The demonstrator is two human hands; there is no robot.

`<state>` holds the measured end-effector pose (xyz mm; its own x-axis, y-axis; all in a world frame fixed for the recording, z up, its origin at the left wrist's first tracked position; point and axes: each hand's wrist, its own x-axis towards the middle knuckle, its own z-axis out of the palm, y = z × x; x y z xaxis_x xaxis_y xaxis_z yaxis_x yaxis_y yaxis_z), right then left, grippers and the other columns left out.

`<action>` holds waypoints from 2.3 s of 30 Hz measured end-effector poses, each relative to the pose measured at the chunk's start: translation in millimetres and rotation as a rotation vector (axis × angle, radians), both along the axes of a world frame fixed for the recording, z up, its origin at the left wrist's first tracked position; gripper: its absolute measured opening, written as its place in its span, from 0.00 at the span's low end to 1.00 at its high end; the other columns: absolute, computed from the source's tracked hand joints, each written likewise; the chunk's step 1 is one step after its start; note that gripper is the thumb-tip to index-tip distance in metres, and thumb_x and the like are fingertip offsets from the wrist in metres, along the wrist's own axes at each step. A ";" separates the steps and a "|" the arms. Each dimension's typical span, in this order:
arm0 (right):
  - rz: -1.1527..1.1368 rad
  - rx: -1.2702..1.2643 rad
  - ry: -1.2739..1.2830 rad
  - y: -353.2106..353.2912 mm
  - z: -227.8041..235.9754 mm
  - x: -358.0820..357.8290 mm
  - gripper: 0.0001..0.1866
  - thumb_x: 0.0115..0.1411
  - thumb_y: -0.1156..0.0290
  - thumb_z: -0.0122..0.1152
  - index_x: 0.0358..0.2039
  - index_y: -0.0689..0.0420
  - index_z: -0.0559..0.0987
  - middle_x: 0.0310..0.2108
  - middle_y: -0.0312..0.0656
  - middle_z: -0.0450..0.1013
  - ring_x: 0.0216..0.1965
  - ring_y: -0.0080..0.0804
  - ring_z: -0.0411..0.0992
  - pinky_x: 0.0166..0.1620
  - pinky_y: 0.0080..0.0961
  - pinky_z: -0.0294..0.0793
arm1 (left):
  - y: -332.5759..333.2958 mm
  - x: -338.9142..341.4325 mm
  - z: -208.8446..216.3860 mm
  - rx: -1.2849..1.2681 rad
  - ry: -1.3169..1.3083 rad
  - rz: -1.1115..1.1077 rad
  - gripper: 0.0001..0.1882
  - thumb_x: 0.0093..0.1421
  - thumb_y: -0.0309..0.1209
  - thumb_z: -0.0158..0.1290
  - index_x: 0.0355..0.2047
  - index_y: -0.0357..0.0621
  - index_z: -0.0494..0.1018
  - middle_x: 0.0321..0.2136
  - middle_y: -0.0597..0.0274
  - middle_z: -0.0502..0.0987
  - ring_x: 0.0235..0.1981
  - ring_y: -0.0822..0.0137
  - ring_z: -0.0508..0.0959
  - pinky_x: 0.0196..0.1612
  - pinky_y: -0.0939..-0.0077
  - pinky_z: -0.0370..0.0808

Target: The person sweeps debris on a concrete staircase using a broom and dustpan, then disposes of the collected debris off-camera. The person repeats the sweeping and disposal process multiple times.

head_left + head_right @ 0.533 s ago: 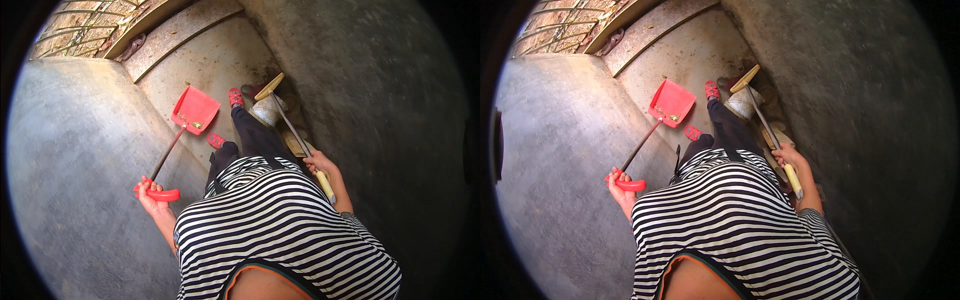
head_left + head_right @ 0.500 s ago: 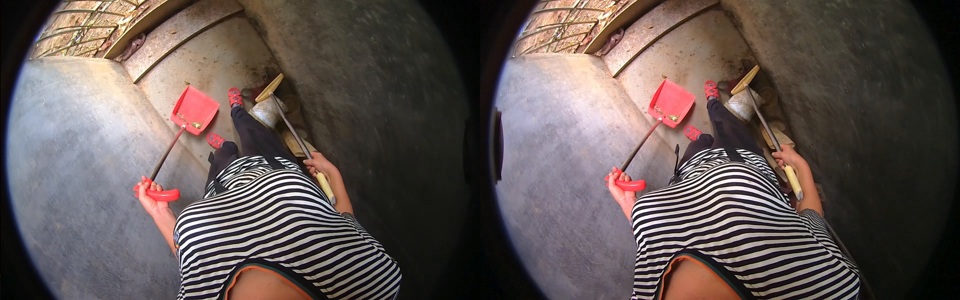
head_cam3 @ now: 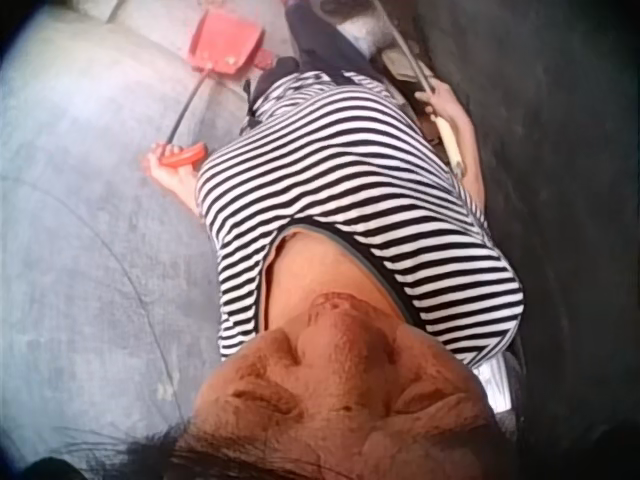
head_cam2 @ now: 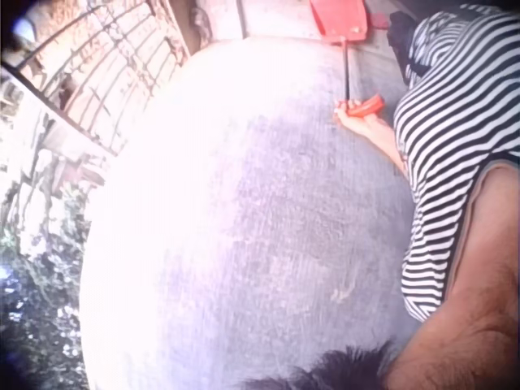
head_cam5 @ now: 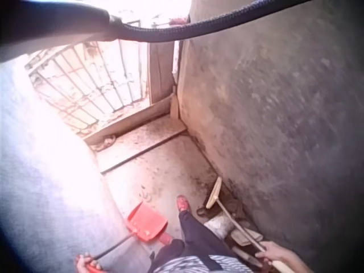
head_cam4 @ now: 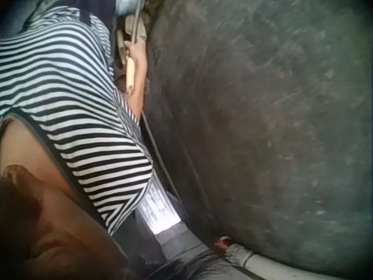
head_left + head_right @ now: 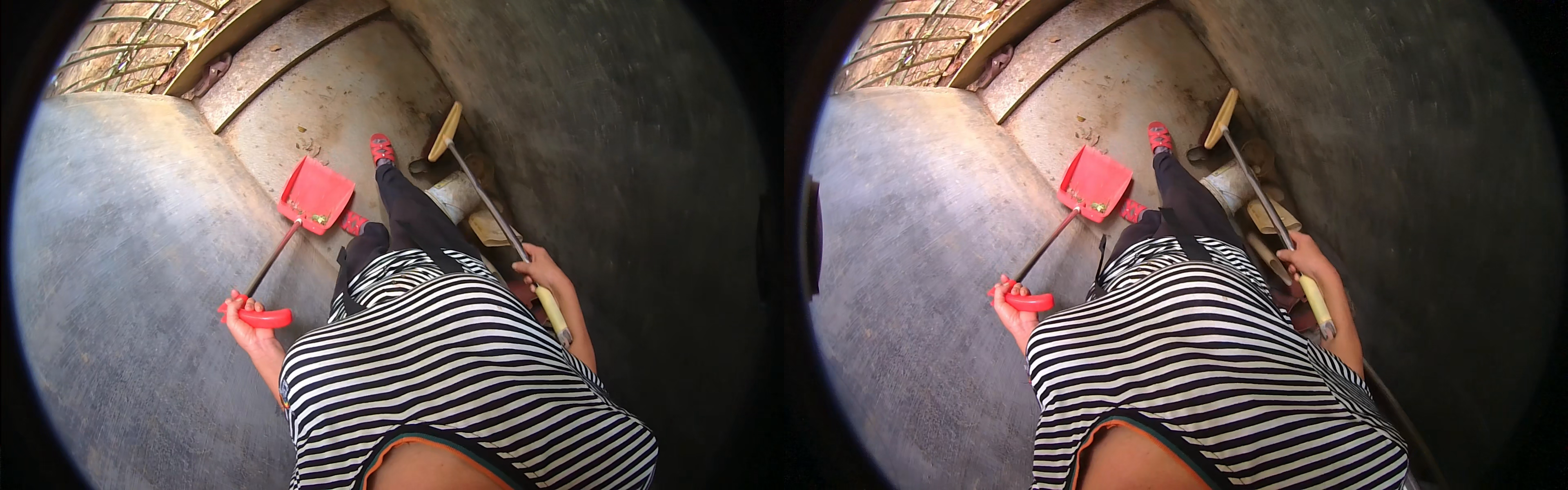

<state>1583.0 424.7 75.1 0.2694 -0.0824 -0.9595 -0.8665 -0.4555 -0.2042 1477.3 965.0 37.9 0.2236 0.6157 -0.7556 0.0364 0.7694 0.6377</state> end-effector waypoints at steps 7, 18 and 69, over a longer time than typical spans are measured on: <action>0.799 -0.459 -0.480 -11.0 -100.2 6.7 0.14 0.45 0.81 0.51 0.36 0.65 0.67 0.25 0.57 0.71 0.19 0.45 0.73 0.22 0.36 0.72 | -18.6 0.5 4.0 -0.007 0.043 -0.043 0.10 0.46 0.18 0.47 0.29 0.45 0.64 0.25 0.63 0.71 0.13 0.74 0.66 0.13 0.80 0.66; 0.009 0.182 -0.256 45.1 -96.6 70.1 0.19 0.48 0.78 0.54 0.43 0.58 0.67 0.15 0.35 0.63 0.09 0.20 0.60 0.10 0.22 0.61 | -11.1 -13.9 2.9 0.000 -0.001 0.005 0.10 0.46 0.17 0.46 0.28 0.46 0.63 0.29 0.61 0.72 0.14 0.72 0.66 0.13 0.79 0.67; 0.813 -0.390 -0.449 61.9 -148.5 256.3 0.23 0.40 0.76 0.61 0.40 0.64 0.69 0.21 0.52 0.72 0.18 0.38 0.72 0.23 0.32 0.71 | 17.8 42.1 -11.7 -0.010 -0.025 0.244 0.10 0.46 0.18 0.48 0.28 0.46 0.63 0.32 0.60 0.72 0.15 0.72 0.65 0.15 0.80 0.65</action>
<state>1839.3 486.6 -73.4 0.7133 0.0005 -0.7008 -0.1424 -0.9790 -0.1457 1519.4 982.7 26.2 0.0883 0.6466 -0.7577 -0.1668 0.7596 0.6287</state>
